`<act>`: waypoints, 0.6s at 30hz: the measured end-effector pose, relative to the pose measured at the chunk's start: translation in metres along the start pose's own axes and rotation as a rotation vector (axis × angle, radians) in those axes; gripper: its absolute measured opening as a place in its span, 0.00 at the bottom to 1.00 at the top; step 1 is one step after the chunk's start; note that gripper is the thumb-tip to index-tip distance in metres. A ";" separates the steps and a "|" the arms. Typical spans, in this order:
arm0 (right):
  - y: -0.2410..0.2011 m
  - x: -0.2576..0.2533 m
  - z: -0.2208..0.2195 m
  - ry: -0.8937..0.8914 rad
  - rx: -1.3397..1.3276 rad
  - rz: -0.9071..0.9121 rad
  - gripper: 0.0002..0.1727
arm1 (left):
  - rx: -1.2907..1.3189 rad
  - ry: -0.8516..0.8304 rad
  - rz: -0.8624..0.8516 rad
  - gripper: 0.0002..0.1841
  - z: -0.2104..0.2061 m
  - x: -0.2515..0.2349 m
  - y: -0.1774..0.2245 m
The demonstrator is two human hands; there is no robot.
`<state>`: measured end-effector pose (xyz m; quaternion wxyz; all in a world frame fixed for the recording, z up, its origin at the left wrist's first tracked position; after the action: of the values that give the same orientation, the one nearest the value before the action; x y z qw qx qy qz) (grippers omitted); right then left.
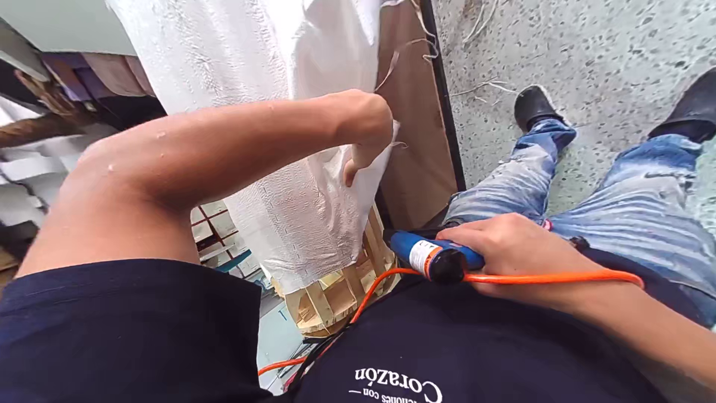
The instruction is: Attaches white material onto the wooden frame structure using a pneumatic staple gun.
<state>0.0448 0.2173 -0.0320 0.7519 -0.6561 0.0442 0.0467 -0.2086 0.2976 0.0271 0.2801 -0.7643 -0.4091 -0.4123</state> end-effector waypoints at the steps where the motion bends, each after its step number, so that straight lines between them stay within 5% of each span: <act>1: -0.002 0.000 0.001 -0.018 0.016 0.007 0.17 | -0.013 -0.045 0.002 0.21 -0.004 0.002 0.004; 8: -0.007 -0.012 -0.001 -0.010 0.041 0.072 0.20 | 0.007 0.458 -0.618 0.16 -0.054 -0.073 0.061; 13: -0.005 -0.047 -0.011 0.004 0.086 0.134 0.18 | 0.101 0.604 -0.574 0.17 -0.043 -0.120 0.085; 18: 0.003 -0.074 -0.031 0.015 0.004 0.158 0.21 | 0.076 0.479 -0.551 0.16 -0.047 -0.168 0.076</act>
<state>-0.0294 0.1857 -0.0300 0.7468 -0.6494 0.1017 0.1010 -0.2167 0.1570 -0.1002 0.2744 -0.4962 -0.5376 -0.6241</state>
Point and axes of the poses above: each hand's wrist, its own x-axis away from the middle knuckle, its own z-axis out of the back of the hand, y = z × x, the point moved 2 cm from there along -x, towards the middle knuckle, and after that the axes turned 14 degrees about -y, right-handed, at the moved point
